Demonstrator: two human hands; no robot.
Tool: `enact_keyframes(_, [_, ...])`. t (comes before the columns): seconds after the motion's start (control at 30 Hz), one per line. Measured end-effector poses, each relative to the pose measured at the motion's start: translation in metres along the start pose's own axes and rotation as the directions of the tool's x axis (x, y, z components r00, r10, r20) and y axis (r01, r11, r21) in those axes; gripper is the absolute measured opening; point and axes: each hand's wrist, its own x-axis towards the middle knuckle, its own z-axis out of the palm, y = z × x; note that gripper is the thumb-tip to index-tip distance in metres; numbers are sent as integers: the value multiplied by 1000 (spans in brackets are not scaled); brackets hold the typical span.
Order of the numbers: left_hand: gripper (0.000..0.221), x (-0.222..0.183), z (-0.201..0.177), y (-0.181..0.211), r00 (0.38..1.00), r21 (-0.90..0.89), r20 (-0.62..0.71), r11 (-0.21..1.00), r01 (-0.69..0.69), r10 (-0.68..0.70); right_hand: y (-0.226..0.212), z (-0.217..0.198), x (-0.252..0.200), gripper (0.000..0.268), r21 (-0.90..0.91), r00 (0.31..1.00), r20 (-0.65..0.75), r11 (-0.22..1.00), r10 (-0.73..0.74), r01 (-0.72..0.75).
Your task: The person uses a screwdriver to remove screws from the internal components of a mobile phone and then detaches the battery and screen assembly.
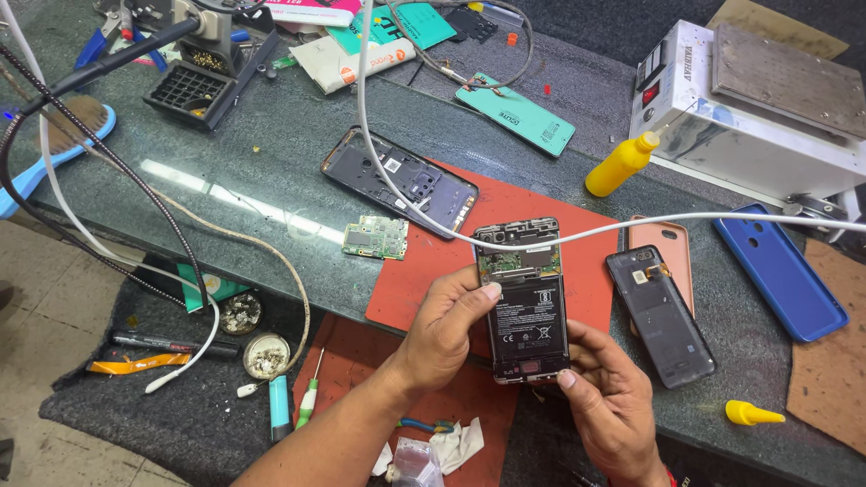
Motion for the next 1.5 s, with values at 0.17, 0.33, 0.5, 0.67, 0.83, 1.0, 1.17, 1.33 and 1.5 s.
enact_keyframes(0.17, [37,-1,1,-1,1000,-5,-7,1000,7,-7,2,0,0,53,-29,999,13,998,-46,47])
enact_keyframes(0.33, [37,0,2,1,1000,-4,2,1000,-5,5,1,0,0,53,-38,999,8,999,-32,32])
enact_keyframes(0.5, [38,-2,1,4,998,15,21,998,-55,55,2,0,0,53,-36,999,10,999,-36,36])
enact_keyframes(0.67, [39,0,3,4,996,-9,-47,997,-72,72,4,0,-1,52,-102,998,11,993,-59,60])
enact_keyframes(0.83, [38,-4,2,3,995,3,-55,997,-83,83,6,-3,-3,51,-107,998,12,992,-61,62])
enact_keyframes(1.0, [36,-4,0,-1,996,-51,-44,995,-81,79,10,-5,-4,51,-109,998,-4,992,-70,69])
enact_keyframes(1.17, [36,-4,0,-1,995,-47,-43,995,-91,89,10,-5,-5,51,-114,997,0,990,-78,77])
enact_keyframes(1.33, [37,-4,2,2,990,18,-50,991,-129,130,9,-1,-5,50,-132,996,-4,987,-91,89])
enact_keyframes(1.5, [34,0,5,6,974,34,-142,985,-171,174,9,-2,-5,51,-143,997,-15,987,-76,73])
